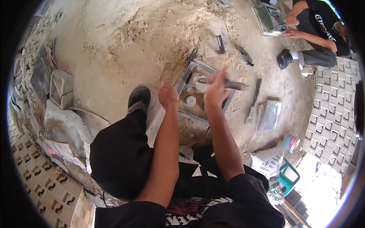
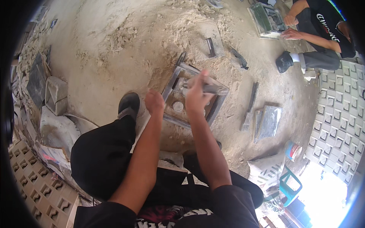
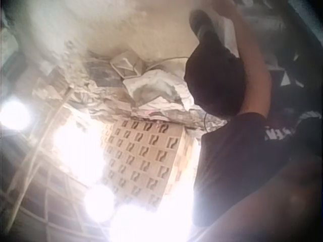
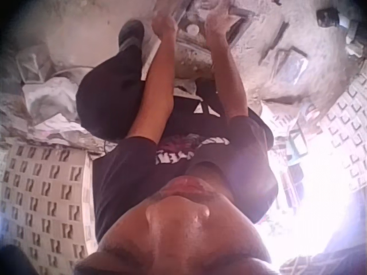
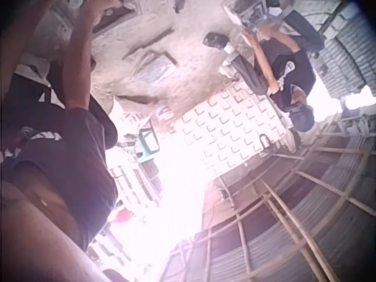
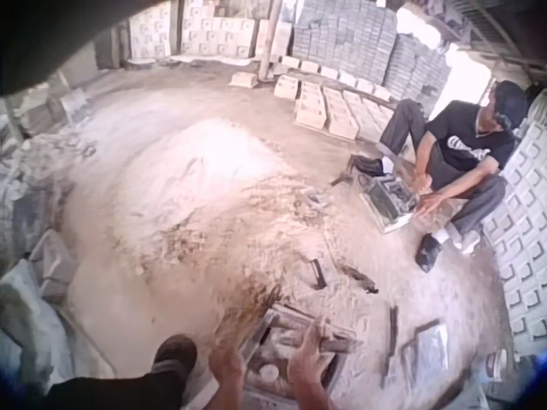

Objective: The person uses a wooden handle to tamp down and compress materials within circular molds inside a square frame on the ground.

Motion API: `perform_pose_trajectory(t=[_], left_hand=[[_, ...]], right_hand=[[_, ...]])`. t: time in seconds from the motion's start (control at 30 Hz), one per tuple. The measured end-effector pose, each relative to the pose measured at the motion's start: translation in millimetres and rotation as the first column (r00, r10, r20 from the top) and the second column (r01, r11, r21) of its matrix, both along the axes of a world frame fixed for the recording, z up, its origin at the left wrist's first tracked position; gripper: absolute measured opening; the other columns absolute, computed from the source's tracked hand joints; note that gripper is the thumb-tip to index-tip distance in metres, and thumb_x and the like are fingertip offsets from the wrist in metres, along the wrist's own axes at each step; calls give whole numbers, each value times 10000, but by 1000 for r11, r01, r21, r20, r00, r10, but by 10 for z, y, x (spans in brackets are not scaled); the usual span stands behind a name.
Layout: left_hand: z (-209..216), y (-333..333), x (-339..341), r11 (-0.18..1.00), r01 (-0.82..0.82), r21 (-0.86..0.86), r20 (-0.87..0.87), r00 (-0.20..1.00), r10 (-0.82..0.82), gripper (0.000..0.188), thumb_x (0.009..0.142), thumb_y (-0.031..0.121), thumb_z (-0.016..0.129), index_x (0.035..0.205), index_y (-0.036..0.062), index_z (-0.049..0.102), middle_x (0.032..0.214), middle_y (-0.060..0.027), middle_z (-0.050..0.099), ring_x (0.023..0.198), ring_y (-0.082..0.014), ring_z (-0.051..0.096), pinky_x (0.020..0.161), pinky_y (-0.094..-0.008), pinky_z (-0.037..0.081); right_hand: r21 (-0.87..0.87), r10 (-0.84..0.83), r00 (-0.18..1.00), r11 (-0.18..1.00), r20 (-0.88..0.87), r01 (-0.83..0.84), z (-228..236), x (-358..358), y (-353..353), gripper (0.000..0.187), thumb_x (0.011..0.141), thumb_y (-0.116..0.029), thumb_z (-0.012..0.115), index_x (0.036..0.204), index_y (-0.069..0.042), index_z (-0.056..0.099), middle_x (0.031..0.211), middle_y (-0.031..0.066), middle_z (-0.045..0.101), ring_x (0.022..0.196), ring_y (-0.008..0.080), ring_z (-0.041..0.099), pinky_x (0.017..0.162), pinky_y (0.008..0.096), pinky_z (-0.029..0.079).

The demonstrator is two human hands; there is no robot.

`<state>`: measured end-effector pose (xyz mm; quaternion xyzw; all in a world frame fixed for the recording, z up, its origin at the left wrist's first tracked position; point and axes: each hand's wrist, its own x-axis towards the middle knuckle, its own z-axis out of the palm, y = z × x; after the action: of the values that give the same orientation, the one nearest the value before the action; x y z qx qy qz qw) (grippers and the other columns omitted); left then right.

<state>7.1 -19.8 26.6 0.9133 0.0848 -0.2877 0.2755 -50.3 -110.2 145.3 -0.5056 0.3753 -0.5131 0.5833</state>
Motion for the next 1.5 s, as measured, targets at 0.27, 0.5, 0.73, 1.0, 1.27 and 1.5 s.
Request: perform_pose_trajectory(t=[0.27,0.5,0.73,1.0,1.27,1.5], left_hand=[[34,10,-42,994,107,-38,74,992,-104,606,977,370,258,857,-57,672,909,-303,644,873,-489,614,827,-531,483],[56,-27,18,987,160,-33,52,986,-158,612,988,349,238,849,-67,665,888,-299,643,870,-483,610,826,-534,477],[22,23,4,994,99,-46,73,993,-95,638,984,376,244,832,-85,659,888,-297,645,869,-483,612,826,-530,479],[-26,24,15,999,40,-35,-22,999,-40,659,981,415,238,890,-72,673,945,-297,646,930,-477,605,863,-530,460],[-19,8,17,999,23,-48,-36,999,-24,677,981,436,224,939,-75,665,969,-299,643,956,-484,594,873,-530,452],[-112,21,29,995,10,-102,-11,1000,-11,675,975,424,224,924,-88,660,970,-325,629,959,-495,587,871,-533,445]], right_hand=[[-28,-61,992,998,-111,59,154,111,-116,537,1013,-344,453,552,-129,279,469,-51,284,431,59,295,410,266,214],[89,32,986,996,-164,-18,278,146,-175,512,1018,-358,433,575,-141,293,527,-32,296,497,98,267,509,276,246],[102,14,993,995,-118,-2,429,-22,129,520,1024,-353,414,573,-104,341,516,-26,356,492,66,285,481,264,235],[-38,15,964,999,-265,-26,273,-221,581,492,1030,-308,411,601,-72,359,556,-50,344,531,48,292,476,255,233],[-19,-5,947,1000,-321,-1,287,-351,726,502,1037,-305,381,585,-95,322,538,-7,339,530,95,322,518,262,279],[71,56,990,996,-132,-47,269,-380,903,436,1027,-233,411,622,-71,389,562,-12,360,548,83,307,524,260,254]])
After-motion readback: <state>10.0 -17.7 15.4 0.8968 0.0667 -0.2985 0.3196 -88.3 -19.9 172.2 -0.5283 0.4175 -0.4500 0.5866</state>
